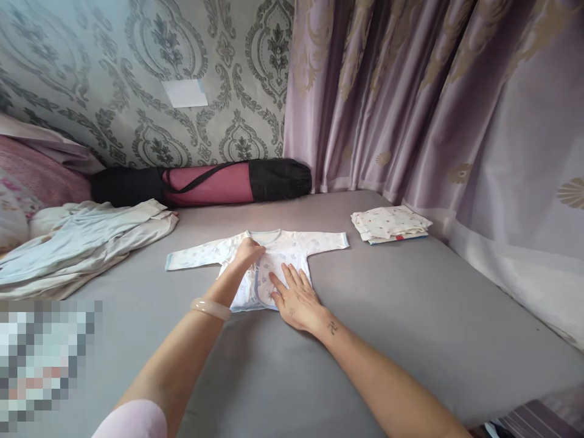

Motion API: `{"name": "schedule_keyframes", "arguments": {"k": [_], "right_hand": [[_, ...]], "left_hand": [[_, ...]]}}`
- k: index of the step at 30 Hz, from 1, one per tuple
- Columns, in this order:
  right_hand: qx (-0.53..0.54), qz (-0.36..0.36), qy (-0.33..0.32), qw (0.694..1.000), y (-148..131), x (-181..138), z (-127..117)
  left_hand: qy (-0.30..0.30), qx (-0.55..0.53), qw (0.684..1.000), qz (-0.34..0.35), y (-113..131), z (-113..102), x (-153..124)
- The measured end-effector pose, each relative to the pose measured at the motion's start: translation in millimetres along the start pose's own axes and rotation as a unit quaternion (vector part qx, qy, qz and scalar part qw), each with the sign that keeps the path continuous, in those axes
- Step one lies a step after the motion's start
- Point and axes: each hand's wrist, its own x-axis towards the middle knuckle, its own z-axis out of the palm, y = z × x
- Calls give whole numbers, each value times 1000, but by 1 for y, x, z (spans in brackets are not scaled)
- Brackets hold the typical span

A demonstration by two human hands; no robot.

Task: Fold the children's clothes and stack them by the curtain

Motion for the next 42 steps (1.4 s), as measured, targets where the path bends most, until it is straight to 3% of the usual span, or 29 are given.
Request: {"name": "schedule_keyframes", "arguments": {"k": [5, 9, 11, 14, 16, 20, 27, 30, 33, 36, 39, 42], "right_hand": [[6, 3, -14, 1000, 0, -1, -7], [19, -34, -63, 997, 7, 10, -31], [26, -31, -56, 998, 14, 26, -44], [11, 13, 29, 999, 29, 60, -50], [-10, 17, 51, 998, 38, 83, -43], [-21, 38, 8, 999, 47, 112, -19], [-39, 101, -21, 994, 46, 121, -7], [-67, 103, -30, 992, 45, 121, -6], [-87, 96, -17, 991, 44, 121, -2], [-102, 83, 15, 991, 46, 120, 3], [-108, 66, 61, 990, 42, 117, 4], [-99, 35, 89, 991, 23, 109, 3]], "left_hand": [[73, 91, 990, 74, 2, 8, -15], [147, 209, 944, 207, 9, 7, -30], [141, 215, 925, 280, 12, 9, -37], [89, 209, 917, 329, 12, 21, -45], [81, 217, 927, 296, 9, 34, -48], [101, 231, 941, 226, -1, 55, -50], [64, 198, 956, 206, -2, 56, -48], [-9, 161, 961, 227, -4, 41, -50], [-61, 91, 955, 277, -23, 13, -61], [24, -31, 966, 256, -60, -19, -84], [72, -121, 979, 148, -103, -41, -113], [93, -149, 983, 62, -132, -50, -136]]}}
